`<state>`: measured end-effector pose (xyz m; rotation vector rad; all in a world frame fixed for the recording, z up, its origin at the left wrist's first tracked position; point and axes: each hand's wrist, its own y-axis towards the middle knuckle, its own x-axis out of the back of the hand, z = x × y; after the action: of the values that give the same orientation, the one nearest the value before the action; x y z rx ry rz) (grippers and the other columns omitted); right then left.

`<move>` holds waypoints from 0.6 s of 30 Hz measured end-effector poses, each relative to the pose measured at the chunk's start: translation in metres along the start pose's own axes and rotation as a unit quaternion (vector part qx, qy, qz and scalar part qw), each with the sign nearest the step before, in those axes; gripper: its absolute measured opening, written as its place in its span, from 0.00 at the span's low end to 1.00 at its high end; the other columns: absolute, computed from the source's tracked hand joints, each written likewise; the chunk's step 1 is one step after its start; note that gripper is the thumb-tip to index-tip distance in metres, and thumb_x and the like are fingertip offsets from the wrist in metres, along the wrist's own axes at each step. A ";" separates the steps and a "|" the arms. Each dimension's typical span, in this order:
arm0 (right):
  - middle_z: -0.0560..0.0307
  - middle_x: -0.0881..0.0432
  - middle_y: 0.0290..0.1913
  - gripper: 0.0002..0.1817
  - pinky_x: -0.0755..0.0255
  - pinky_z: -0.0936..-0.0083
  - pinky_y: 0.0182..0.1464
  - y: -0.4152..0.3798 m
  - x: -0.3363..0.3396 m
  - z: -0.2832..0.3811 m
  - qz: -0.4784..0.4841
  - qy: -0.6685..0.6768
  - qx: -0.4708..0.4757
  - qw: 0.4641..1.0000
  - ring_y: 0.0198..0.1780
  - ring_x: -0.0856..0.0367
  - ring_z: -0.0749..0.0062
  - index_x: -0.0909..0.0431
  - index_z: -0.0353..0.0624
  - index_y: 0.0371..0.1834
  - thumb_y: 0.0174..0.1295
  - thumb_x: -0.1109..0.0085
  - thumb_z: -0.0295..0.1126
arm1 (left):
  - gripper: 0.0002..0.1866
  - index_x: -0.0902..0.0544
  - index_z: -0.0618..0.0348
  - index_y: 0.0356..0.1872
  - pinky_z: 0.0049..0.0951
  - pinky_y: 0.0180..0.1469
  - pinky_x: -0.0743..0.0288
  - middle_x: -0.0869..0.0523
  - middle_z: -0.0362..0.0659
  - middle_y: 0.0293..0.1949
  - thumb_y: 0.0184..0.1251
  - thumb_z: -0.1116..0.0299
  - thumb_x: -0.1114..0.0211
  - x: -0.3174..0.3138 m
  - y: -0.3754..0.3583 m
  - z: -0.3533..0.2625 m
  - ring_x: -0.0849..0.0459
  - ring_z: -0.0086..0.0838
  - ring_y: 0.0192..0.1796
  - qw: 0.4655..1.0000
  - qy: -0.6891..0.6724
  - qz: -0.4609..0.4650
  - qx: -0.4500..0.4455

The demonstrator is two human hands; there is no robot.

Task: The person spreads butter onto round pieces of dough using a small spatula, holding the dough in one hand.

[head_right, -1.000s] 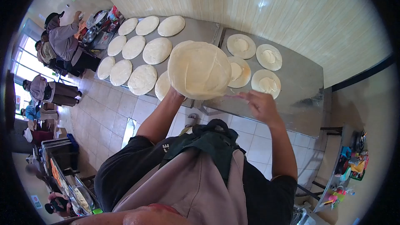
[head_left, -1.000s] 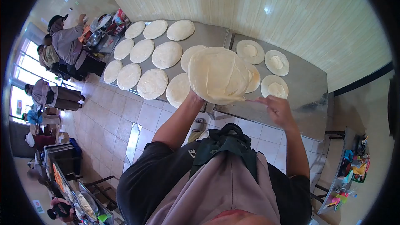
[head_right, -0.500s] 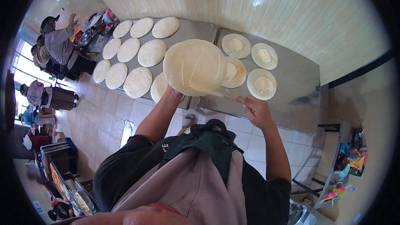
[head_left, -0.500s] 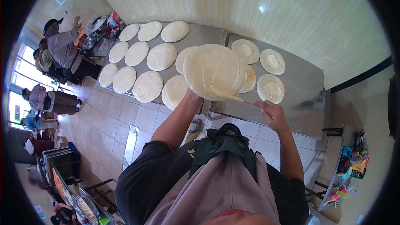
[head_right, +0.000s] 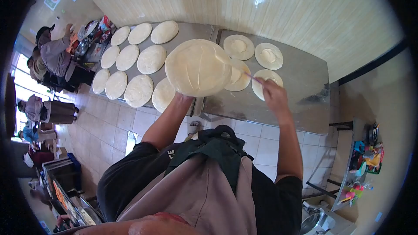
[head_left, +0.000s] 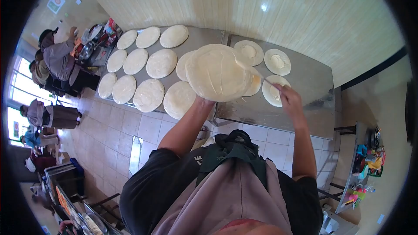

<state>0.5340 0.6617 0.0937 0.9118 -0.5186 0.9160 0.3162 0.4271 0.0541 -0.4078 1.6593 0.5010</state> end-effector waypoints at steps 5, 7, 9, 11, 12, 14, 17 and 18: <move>0.48 0.26 0.28 0.19 0.31 0.70 0.32 -0.048 -0.003 0.057 0.043 -0.024 0.014 0.999 0.27 0.25 0.59 0.16 0.40 0.53 0.58 0.46 0.20 | 0.32 0.31 0.50 0.70 0.57 0.66 0.27 0.24 0.47 0.67 0.72 0.42 0.45 -0.006 0.002 0.000 0.23 0.46 0.66 0.995 -0.084 0.014 -0.053; 0.48 0.27 0.28 0.18 0.31 0.70 0.32 -0.046 0.009 0.061 0.063 0.020 -0.006 0.998 0.27 0.25 0.60 0.16 0.40 0.53 0.59 0.46 0.20 | 0.32 0.31 0.50 0.70 0.58 0.66 0.27 0.24 0.46 0.67 0.73 0.42 0.46 -0.008 0.002 0.002 0.23 0.46 0.66 0.996 -0.069 0.015 -0.056; 0.49 0.27 0.27 0.18 0.32 0.71 0.32 -0.045 0.017 0.056 0.078 0.066 -0.033 0.994 0.28 0.25 0.62 0.16 0.40 0.53 0.60 0.46 0.21 | 0.32 0.30 0.49 0.69 0.58 0.66 0.28 0.23 0.46 0.66 0.73 0.41 0.48 -0.010 0.004 0.005 0.23 0.46 0.65 0.997 -0.050 0.017 -0.057; 0.49 0.25 0.30 0.21 0.30 0.69 0.32 -0.024 0.023 0.038 0.027 0.058 -0.018 0.998 0.28 0.24 0.57 0.18 0.44 0.57 0.60 0.46 0.23 | 0.32 0.30 0.49 0.69 0.58 0.66 0.28 0.23 0.46 0.66 0.73 0.41 0.48 -0.011 0.006 0.011 0.23 0.46 0.65 0.997 -0.054 0.020 -0.051; 0.49 0.25 0.30 0.21 0.30 0.69 0.32 -0.012 0.022 0.037 0.022 0.054 -0.022 0.998 0.28 0.24 0.57 0.18 0.44 0.57 0.60 0.46 0.23 | 0.32 0.30 0.49 0.69 0.58 0.66 0.28 0.23 0.46 0.66 0.73 0.41 0.48 -0.011 0.008 0.015 0.23 0.46 0.65 0.997 -0.059 0.023 -0.046; 0.48 0.25 0.30 0.19 0.30 0.72 0.36 0.006 0.019 0.042 -0.051 0.019 -0.054 0.997 0.31 0.25 0.61 0.16 0.43 0.54 0.61 0.47 0.20 | 0.32 0.30 0.49 0.69 0.58 0.66 0.28 0.23 0.46 0.66 0.73 0.40 0.48 -0.011 0.010 0.019 0.23 0.46 0.65 0.996 -0.071 0.031 -0.045; 0.48 0.24 0.31 0.20 0.29 0.70 0.36 -0.007 0.004 0.040 -0.024 -0.032 -0.084 0.996 0.31 0.23 0.58 0.17 0.44 0.56 0.61 0.47 0.21 | 0.32 0.30 0.49 0.69 0.58 0.66 0.28 0.23 0.45 0.66 0.72 0.40 0.48 -0.011 0.015 0.019 0.23 0.46 0.65 0.993 -0.087 0.046 -0.068; 0.47 0.24 0.32 0.21 0.29 0.69 0.35 -0.016 -0.007 0.041 -0.030 -0.032 -0.069 0.997 0.30 0.23 0.58 0.17 0.45 0.57 0.61 0.48 0.21 | 0.32 0.29 0.49 0.68 0.58 0.66 0.28 0.23 0.45 0.66 0.72 0.40 0.48 -0.011 0.017 0.017 0.23 0.46 0.65 0.991 -0.092 0.051 -0.079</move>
<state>0.5435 0.6191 0.1032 0.8293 -0.5987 0.7885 0.3229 0.4508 0.0645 -0.3826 1.4713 0.7283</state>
